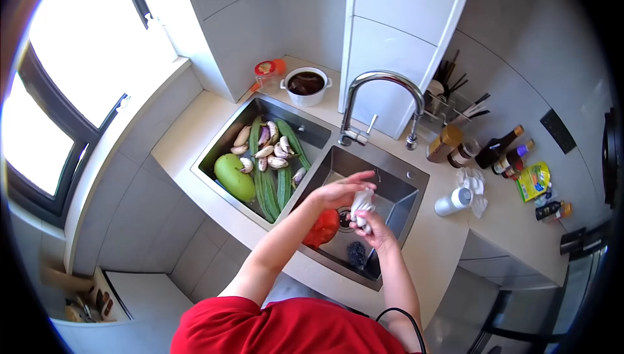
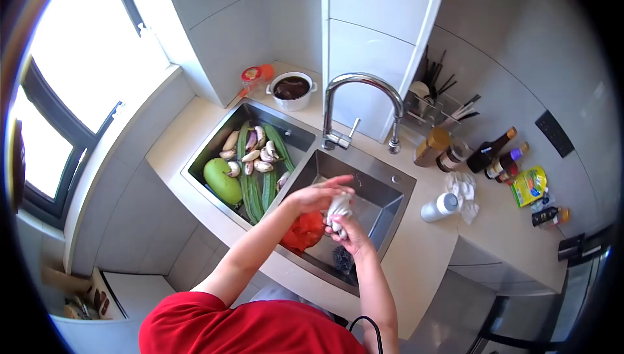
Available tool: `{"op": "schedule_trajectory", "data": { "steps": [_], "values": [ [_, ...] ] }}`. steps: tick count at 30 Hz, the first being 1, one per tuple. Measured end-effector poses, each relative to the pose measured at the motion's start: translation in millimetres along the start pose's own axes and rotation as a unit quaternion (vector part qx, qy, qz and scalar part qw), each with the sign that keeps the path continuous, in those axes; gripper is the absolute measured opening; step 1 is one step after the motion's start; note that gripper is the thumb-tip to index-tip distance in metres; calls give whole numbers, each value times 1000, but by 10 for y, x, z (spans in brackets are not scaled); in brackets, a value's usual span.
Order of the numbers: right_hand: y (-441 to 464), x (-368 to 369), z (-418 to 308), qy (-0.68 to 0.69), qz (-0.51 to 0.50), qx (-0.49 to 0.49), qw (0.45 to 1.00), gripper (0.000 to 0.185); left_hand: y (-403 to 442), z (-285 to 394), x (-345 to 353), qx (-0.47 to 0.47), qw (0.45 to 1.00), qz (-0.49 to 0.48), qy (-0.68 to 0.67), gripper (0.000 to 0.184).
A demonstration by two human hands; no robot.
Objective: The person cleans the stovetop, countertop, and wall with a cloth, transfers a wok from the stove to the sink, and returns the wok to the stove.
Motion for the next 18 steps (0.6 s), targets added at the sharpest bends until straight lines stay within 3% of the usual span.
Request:
{"op": "schedule_trajectory", "data": {
  "steps": [2,3,5,7,9,11,12,14,18],
  "values": [
    [-52,436,-42,237,-184,19,954,50,-188,351,265,51,996,-47,-52,70],
    [-380,463,-223,270,-211,15,939,50,29,339,724,91,982,-89,-143,71],
    [-30,773,-170,308,-292,2,905,50,11,762,692,170,963,-187,-95,70],
    [-276,780,-389,298,-294,26,908,51,63,945,973,146,986,-83,-21,62],
    [-322,876,-569,239,-267,17,933,45,34,1123,1045,91,992,-11,91,41],
    [-319,860,-690,71,-173,1,982,35,109,1155,1027,70,972,29,221,32],
    [-288,790,-691,30,-118,-6,993,26,151,1141,1019,66,972,26,222,32],
    [-189,637,-712,6,-101,3,995,24,226,1044,975,73,933,85,342,27],
    [-169,593,-736,-108,-6,-36,993,16,427,809,872,81,908,160,379,26]
  ]
}}
Point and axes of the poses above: each hand's wrist, its own y-axis towards the middle knuckle, its own x-axis out of the palm, z = x × y, the point moved 1 cm from there along y, towards the middle knuckle, and after that the axes turned 11 degrees about y, right-handed, at the moved point
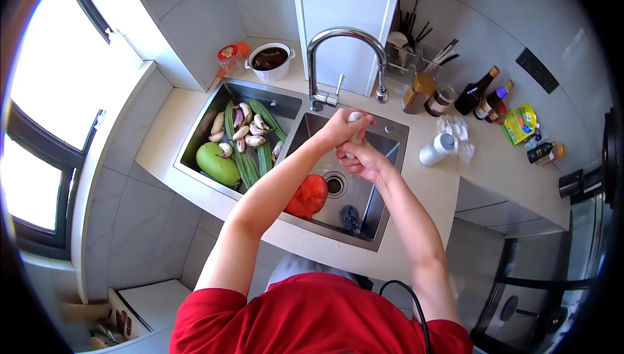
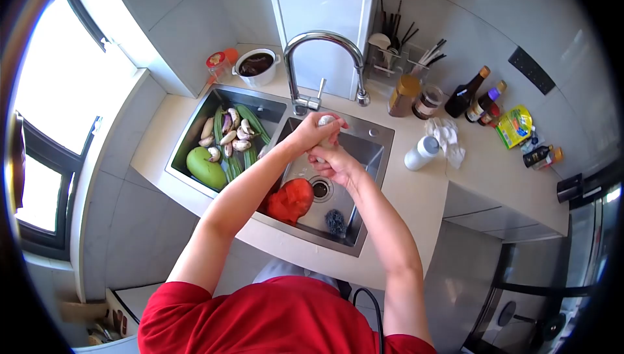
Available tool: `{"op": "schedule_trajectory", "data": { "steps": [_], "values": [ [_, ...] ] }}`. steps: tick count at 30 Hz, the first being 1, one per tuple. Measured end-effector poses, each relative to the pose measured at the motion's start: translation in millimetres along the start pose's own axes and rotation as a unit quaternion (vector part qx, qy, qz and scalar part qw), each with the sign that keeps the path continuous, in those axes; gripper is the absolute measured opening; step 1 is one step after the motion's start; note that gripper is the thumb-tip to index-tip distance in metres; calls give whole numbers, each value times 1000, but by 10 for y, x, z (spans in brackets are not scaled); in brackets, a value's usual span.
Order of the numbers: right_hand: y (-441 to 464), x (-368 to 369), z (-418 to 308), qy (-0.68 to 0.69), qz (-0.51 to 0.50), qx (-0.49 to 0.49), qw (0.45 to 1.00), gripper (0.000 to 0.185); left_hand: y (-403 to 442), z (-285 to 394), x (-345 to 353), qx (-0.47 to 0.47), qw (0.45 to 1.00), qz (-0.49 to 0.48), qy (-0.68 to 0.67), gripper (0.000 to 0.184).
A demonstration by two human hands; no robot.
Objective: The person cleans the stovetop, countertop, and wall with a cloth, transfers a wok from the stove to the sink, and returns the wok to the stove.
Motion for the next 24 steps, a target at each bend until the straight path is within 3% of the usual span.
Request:
{"op": "schedule_trajectory", "data": {
  "steps": [3,7,11,17,19,20,22,24],
  "values": [
    [42,-71,25,-49,61,-13,997,16,86,-102,94,-20,997,55,58,27],
    [65,-109,109,-134,144,-36,980,15,163,-244,173,-15,978,122,170,42],
    [85,-120,218,-178,192,-60,963,16,174,-323,252,-7,974,137,182,44],
    [396,-462,746,-315,292,-146,891,14,52,-688,394,0,955,170,244,41],
    [656,-789,1174,-341,312,-250,851,40,-78,-956,453,21,935,206,287,40],
    [569,-715,1284,-336,324,-254,847,40,-165,-1073,488,8,938,188,291,38],
    [351,-508,1532,-336,367,-133,857,43,-375,-1440,580,-8,935,151,320,35],
    [388,-649,1967,-378,396,-124,828,43,-630,-1623,680,-33,928,103,356,33]
  ]
}}
Point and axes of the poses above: each hand's wrist, its own y-axis towards the middle knuckle, its own x-axis out of the palm, z = x × y, the point moved 1 cm from there along y, towards the middle knuckle, and after that the axes turned 11 degrees about y, right-handed, at the moved point
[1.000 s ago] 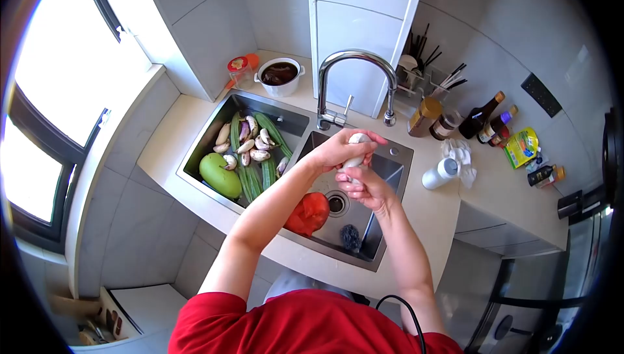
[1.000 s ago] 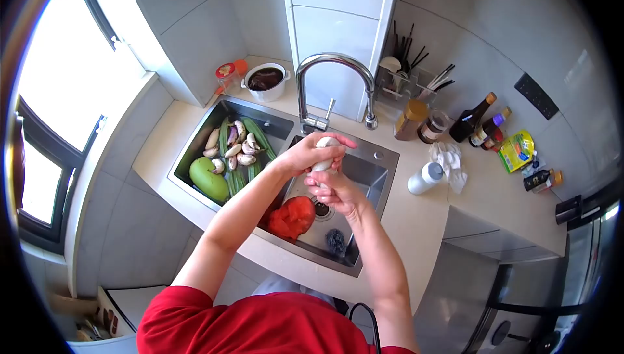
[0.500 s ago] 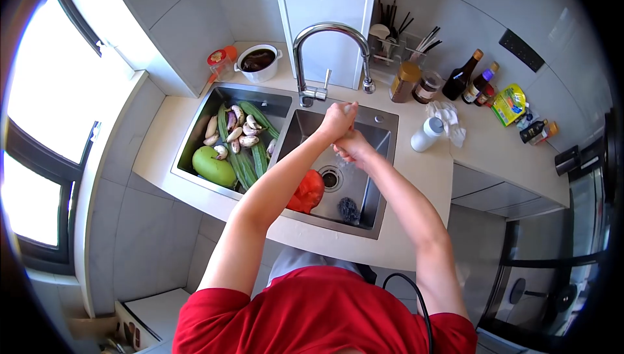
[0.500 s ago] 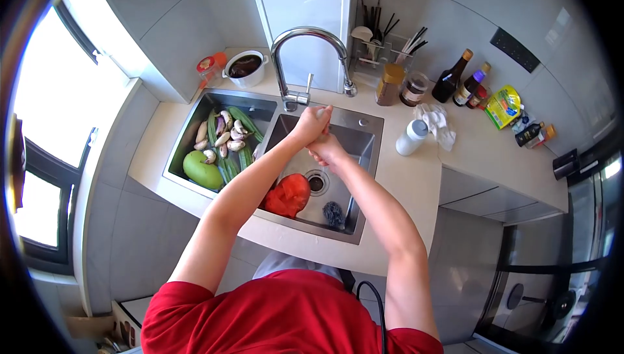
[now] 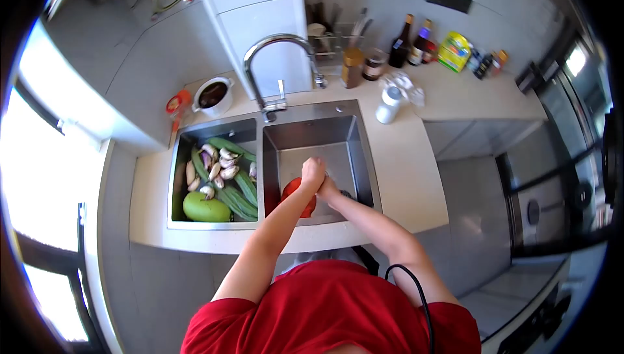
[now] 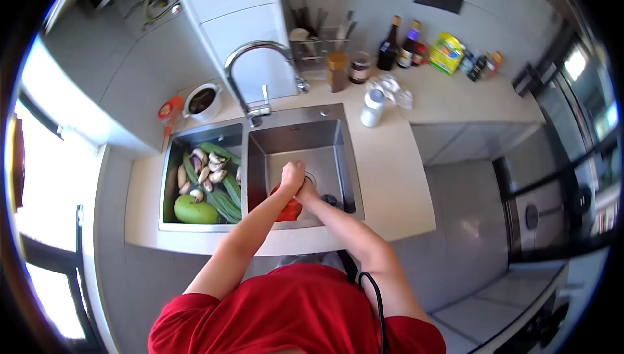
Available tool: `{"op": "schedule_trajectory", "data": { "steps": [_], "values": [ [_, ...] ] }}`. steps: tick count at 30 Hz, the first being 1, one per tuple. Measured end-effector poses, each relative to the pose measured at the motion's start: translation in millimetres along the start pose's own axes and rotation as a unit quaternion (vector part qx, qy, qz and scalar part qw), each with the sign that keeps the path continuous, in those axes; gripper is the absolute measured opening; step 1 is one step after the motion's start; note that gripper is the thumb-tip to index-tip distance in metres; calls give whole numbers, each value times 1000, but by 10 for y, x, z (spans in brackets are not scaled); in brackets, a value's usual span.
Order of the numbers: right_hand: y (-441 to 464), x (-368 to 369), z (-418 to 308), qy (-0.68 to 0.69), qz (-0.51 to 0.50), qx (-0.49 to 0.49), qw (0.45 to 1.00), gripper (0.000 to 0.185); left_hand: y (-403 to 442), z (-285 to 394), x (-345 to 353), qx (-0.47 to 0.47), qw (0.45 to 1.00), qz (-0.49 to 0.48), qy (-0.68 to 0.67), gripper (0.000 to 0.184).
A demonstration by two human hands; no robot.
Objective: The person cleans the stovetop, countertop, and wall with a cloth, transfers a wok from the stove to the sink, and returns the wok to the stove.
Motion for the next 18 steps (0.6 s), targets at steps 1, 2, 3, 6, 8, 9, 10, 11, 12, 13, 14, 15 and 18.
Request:
{"op": "schedule_trajectory", "data": {
  "steps": [1,2,3,6,8,9,10,11,12,13,14,15,18],
  "values": [
    [-97,74,72,-58,7,1,998,43,-138,-61,56,-10,999,-39,19,32],
    [-121,93,124,-49,32,12,998,43,-170,-98,98,23,991,-73,105,35],
    [-174,59,39,-69,57,6,996,44,-128,-165,168,60,975,-100,191,37],
    [-317,-299,-452,-150,23,-170,974,50,55,205,-527,108,937,-157,293,45],
    [-454,-585,-1012,-105,52,-95,989,59,119,740,-1420,198,896,-305,256,44],
    [-694,-717,-1370,-125,126,-104,979,60,199,793,-1595,158,915,-335,162,37],
    [-913,-827,-1607,-132,161,-200,958,60,275,845,-1768,114,924,-359,67,30],
    [-1023,-863,-1677,-139,237,-294,915,60,218,891,-1922,173,931,-314,-73,29],
    [-1058,-873,-1730,-163,296,-364,868,61,131,910,-1892,219,934,-243,-143,29],
    [-1262,-874,-1793,-150,326,-386,850,60,52,917,-1876,258,926,-169,-217,29],
    [-1170,-734,-1509,-135,328,-346,868,60,25,758,-1454,357,908,-27,-218,26],
    [-1011,-609,-1067,-118,327,-306,886,59,-13,589,-1033,429,872,134,-193,24],
    [-1091,-540,-482,-155,103,-31,982,58,12,71,-161,288,942,-170,24,15]
  ]
}}
Point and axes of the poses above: each hand's wrist, its own y-axis towards the middle knuckle, its own x-axis out of the palm, z = x × y, the point moved 1 cm from there along y, towards the middle knuckle, and after that the axes turned 11 degrees about y, right-handed, at the moved point
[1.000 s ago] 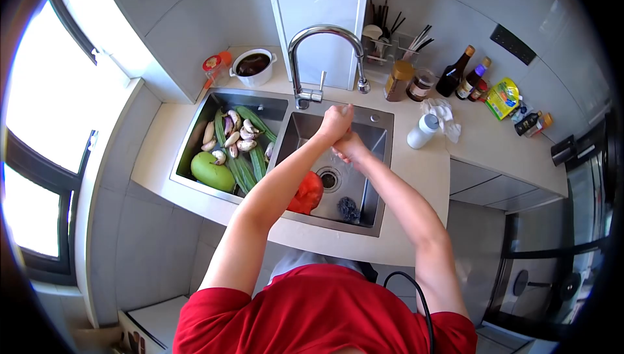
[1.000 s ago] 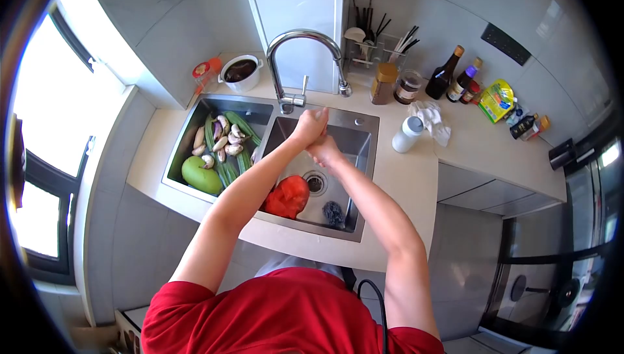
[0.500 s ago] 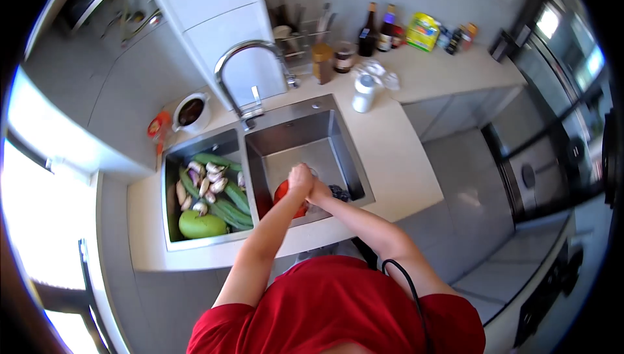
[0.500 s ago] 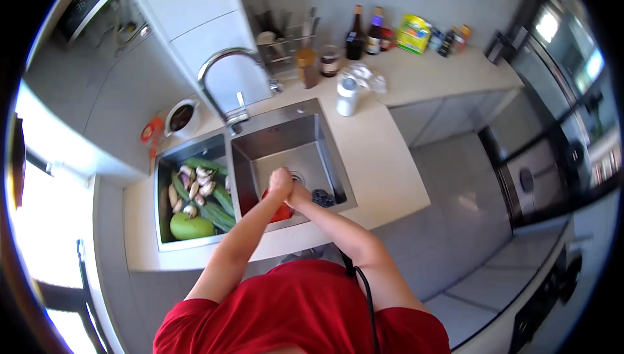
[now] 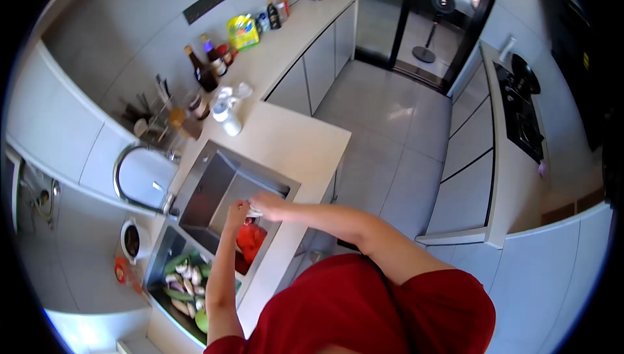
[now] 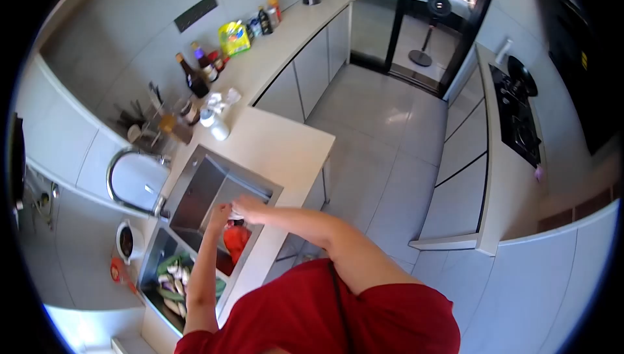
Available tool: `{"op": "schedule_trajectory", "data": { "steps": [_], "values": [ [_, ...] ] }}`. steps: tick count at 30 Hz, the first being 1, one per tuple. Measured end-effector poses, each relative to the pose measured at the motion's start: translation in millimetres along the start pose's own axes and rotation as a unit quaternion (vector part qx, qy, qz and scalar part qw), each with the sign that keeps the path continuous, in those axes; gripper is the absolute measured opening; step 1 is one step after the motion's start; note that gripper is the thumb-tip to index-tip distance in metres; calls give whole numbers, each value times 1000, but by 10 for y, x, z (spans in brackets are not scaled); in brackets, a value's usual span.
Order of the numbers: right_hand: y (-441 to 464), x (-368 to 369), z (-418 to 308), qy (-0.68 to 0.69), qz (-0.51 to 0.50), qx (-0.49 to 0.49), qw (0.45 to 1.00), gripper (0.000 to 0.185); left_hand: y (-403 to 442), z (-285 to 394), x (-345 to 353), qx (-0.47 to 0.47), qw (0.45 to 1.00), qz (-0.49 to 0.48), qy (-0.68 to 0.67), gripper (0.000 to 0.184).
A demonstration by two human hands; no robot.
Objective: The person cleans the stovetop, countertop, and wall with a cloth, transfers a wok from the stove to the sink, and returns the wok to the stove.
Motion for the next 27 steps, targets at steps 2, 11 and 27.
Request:
{"op": "schedule_trajectory", "data": {
  "steps": [2,11,27],
  "values": [
    [-315,-318,-217,-11,171,-56,984,59,66,417,-397,46,997,2,-61,10],
    [-895,-934,284,183,143,6,973,67,74,1371,-89,32,970,-132,-202,20],
    [-4277,-2274,1564,796,332,27,505,46,-996,5006,1302,50,535,-535,-652,45]
  ]
}}
Point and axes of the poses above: each hand's wrist, its own y-axis towards the middle knuckle, its own x-axis out of the palm, z = x × y, the point moved 1 cm from there along y, towards the middle knuckle, and after that the axes turned 11 degrees about y, right-handed, at the moved point
